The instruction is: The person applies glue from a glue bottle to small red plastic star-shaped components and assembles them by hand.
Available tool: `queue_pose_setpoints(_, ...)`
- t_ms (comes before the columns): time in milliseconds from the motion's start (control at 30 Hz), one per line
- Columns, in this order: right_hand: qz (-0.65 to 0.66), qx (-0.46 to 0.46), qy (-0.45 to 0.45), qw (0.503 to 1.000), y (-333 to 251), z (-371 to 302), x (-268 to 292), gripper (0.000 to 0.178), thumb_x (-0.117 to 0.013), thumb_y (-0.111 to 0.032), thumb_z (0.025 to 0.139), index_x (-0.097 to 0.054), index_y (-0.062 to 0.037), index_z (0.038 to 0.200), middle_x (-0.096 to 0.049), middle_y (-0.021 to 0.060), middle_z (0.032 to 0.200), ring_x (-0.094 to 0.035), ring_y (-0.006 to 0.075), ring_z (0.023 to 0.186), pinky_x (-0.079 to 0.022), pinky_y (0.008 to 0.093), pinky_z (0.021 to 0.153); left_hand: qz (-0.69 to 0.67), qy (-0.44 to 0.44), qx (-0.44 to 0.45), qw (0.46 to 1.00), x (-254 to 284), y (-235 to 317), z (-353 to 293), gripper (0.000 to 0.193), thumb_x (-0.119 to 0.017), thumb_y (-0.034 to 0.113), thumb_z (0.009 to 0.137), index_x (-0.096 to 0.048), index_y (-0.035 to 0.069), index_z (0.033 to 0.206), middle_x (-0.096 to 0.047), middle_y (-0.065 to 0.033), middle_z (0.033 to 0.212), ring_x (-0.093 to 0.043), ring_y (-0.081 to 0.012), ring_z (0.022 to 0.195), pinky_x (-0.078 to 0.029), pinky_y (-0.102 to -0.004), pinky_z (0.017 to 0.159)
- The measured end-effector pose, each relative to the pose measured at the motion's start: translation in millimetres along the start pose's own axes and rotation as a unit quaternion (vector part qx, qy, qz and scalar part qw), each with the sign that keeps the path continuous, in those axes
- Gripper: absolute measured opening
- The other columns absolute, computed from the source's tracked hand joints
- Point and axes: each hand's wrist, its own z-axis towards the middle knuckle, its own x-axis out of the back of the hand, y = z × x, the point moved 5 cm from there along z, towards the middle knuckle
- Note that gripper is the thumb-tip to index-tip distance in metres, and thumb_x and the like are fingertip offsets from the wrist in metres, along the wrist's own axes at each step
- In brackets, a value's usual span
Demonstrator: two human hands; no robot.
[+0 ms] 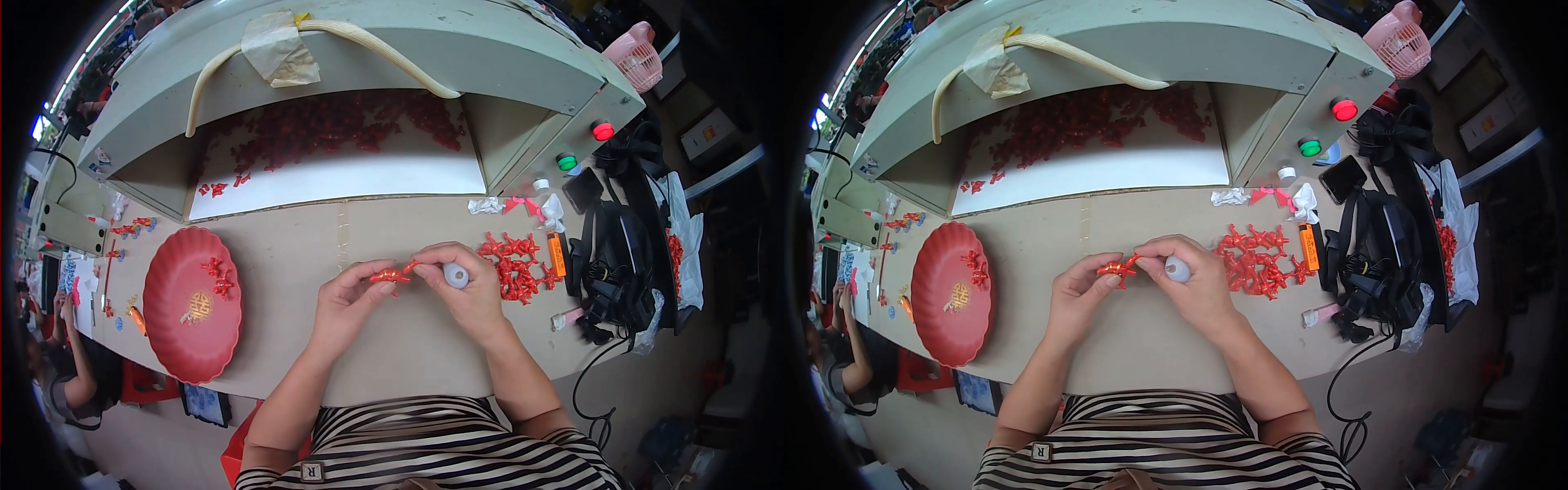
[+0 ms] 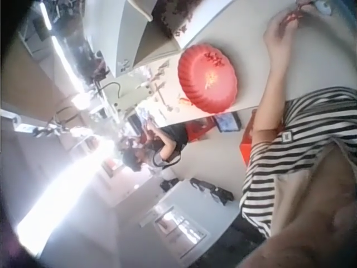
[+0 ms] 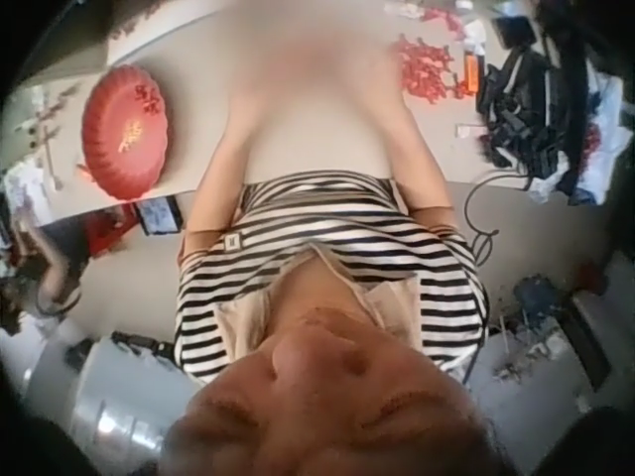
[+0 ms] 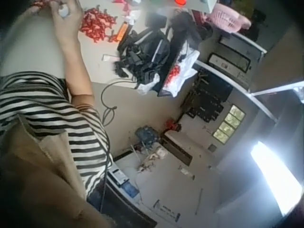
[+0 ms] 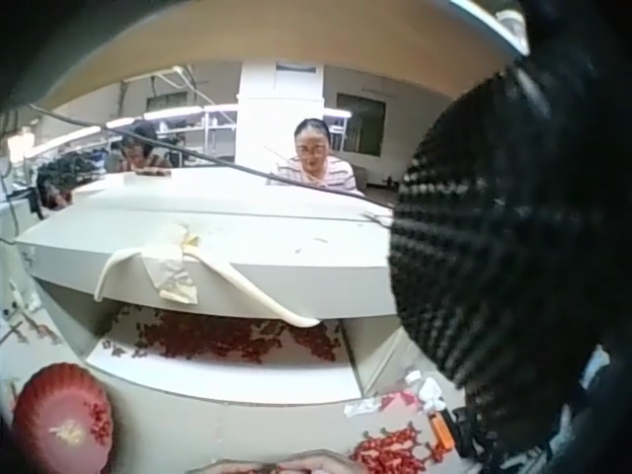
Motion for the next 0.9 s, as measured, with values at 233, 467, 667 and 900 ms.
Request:
queue_pose_setpoints(233, -0.022, 0.037, -0.007, 0.999, -3.2, 0.9, -1.4, 0.014, -0.065, -0.004, 0.076, -0.063, -0.0031, 0.090, -0.062, 0.0070, 0.086, -0.059, 0.0160, 0.077, -0.047, 0.0256, 0.068, -0.010, -0.007, 0.011, 1.000, -0.5, -2.2, 0.1, 0.026, -0.058, 0.003, 0.084, -0.057, 0.000, 0.109, -0.060, -0.0060, 0.101, -0.058, -0.0122, 0.090, -0.047, -0.0243, 0.078)
queue_pose_setpoints(467, -0.040, 0.032, -0.018, 0.999, -5.8, 0.3, -2.8, 0.011, -0.066, -0.001, 0.075, -0.063, -0.0022, 0.086, -0.061, 0.0077, 0.087, -0.059, 0.0159, 0.080, -0.047, 0.0254, 0.069, -0.010, -0.012, 0.009, 1.000, -1.3, -2.0, -0.2, 0.026, -0.058, 0.003, 0.084, -0.057, -0.001, 0.109, -0.061, -0.0066, 0.101, -0.058, -0.0126, 0.090, -0.047, -0.0245, 0.078)
queue_pose_setpoints(667, -0.063, 0.060, -0.022, 0.996, -3.3, 0.6, -3.7, 0.012, -0.066, -0.001, 0.075, -0.063, -0.0024, 0.086, -0.061, 0.0076, 0.086, -0.059, 0.0163, 0.079, -0.047, 0.0258, 0.067, -0.012, -0.010, 0.006, 1.000, -2.5, 1.1, -0.2, 0.025, -0.057, 0.002, 0.084, -0.057, -0.002, 0.109, -0.061, -0.0082, 0.101, -0.058, -0.0132, 0.091, -0.048, -0.0257, 0.078)
queue_pose_setpoints(900, -0.064, 0.075, -0.044, 0.994, -5.1, 1.7, -3.0, 0.013, -0.066, -0.001, 0.075, -0.064, -0.0024, 0.088, -0.060, 0.0079, 0.090, -0.059, 0.0170, 0.080, -0.048, 0.0266, 0.069, -0.017, -0.021, 0.004, 1.000, -1.8, -0.8, 0.0, 0.024, -0.057, 0.002, 0.084, -0.057, -0.002, 0.108, -0.062, -0.0090, 0.100, -0.058, -0.0139, 0.090, -0.050, -0.0267, 0.076)
